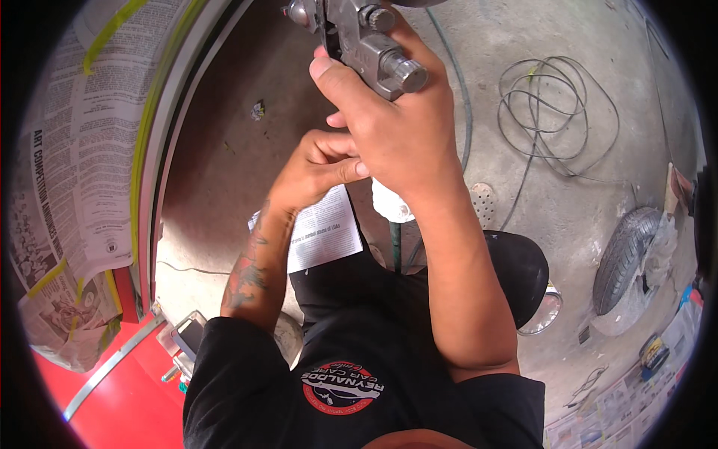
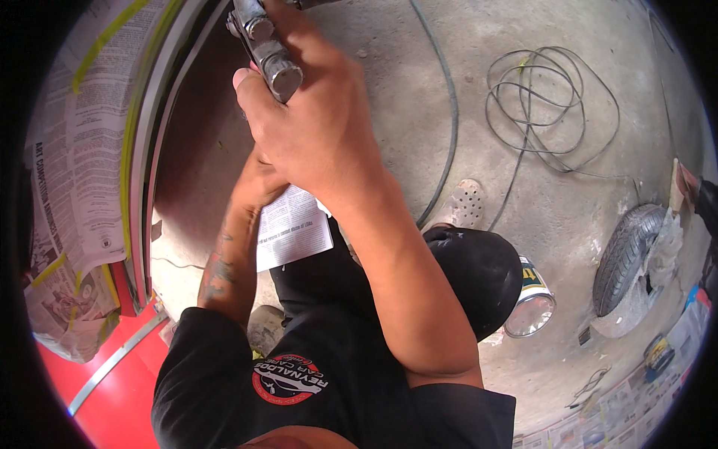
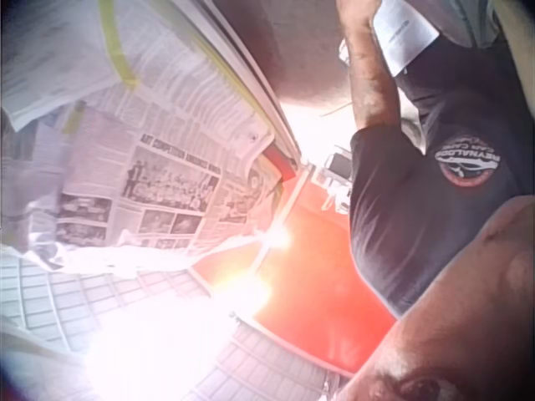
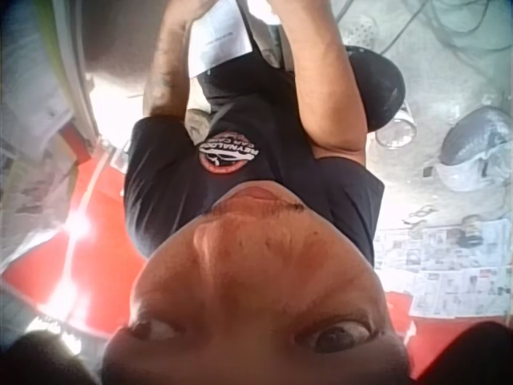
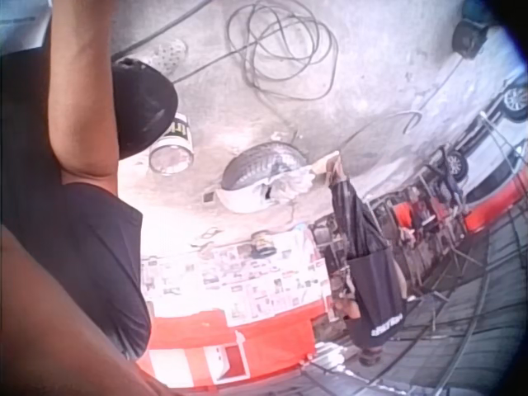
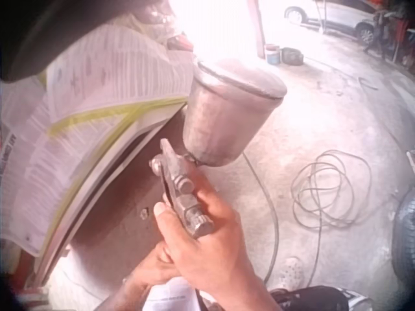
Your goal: Using a spray gun to apply paint to an automotive bumper cover and inspecting the finish.
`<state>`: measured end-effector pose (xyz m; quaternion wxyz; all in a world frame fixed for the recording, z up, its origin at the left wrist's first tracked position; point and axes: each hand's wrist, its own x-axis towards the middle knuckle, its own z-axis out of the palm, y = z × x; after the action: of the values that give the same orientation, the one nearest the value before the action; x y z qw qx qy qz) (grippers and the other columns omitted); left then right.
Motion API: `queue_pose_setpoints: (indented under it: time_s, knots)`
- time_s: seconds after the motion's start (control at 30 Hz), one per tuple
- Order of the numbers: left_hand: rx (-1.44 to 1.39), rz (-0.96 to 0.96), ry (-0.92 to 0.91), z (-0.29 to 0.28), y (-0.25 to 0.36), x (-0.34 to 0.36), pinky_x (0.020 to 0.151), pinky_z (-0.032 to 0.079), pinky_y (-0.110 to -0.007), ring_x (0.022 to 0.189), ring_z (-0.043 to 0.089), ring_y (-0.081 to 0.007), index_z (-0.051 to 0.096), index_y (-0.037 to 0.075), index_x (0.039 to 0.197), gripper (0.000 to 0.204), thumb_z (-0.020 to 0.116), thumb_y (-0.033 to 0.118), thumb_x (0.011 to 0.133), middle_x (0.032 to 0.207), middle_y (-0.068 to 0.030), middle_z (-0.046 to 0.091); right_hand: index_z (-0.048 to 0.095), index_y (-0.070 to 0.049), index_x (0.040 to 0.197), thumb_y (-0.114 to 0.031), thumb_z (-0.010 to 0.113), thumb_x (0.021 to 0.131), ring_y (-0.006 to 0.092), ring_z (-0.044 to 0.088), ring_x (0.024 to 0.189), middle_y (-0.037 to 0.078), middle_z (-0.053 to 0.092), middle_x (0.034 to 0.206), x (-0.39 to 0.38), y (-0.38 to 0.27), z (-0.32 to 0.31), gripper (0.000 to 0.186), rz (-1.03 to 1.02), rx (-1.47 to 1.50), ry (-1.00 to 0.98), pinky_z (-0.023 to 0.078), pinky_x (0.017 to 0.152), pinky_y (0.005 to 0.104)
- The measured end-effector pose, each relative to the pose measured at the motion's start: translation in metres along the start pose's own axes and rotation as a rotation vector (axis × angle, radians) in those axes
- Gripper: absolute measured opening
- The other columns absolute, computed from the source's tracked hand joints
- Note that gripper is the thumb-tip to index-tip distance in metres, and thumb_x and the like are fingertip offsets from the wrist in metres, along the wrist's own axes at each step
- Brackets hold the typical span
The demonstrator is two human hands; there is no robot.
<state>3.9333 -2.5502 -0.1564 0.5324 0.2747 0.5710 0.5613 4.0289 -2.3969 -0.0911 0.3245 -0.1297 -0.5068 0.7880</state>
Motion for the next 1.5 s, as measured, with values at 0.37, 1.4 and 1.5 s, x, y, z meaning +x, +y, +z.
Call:
queue_pose_setpoints:
  time_s: [0.37, 1.4, 1.5]
  knots:
    - [1.747, 0.204, 0.383, -0.071, 0.070, 0.092, 0.081, 0.054, -0.044, 0.096, 0.068, -0.0381, 0.056, -0.001, 0.120, 0.043, 0.061, 0.027, 0.087, 0.121, -0.0223, 0.062, 0.053, 0.002, 0.132, -0.004, 0.059, 0.089, 0.0289, 0.060, 0.118, 0.019, 0.061, 0.126, -0.007, 0.014, 0.008, 0.044, -0.203, -0.200, 0.057, 0.046, 0.098, 0.0336]
    - [2.003, -0.296, 0.659, -0.099, 0.084, 0.073, 0.085, 0.053, -0.050, 0.100, 0.067, -0.0374, 0.058, 0.002, 0.111, 0.032, 0.057, 0.023, 0.086, 0.113, -0.0192, 0.066, 0.055, 0.003, 0.129, -0.004, 0.060, 0.090, 0.0188, 0.062, 0.102, 0.014, 0.065, 0.112, -0.005, 0.033, 0.009, 0.040, -0.253, -0.157, -0.004, 0.048, 0.088, 0.0294]
    - [1.856, -0.292, 0.610, -0.080, 0.087, 0.098, 0.093, 0.049, -0.048, 0.110, 0.063, -0.0365, 0.046, 0.010, 0.141, 0.060, 0.058, 0.036, 0.088, 0.126, -0.0172, 0.062, 0.055, 0.002, 0.128, -0.005, 0.060, 0.090, 0.0180, 0.063, 0.097, 0.013, 0.066, 0.108, -0.006, 0.034, 0.007, 0.039, -0.143, -0.099, 0.003, 0.049, 0.085, 0.0291]
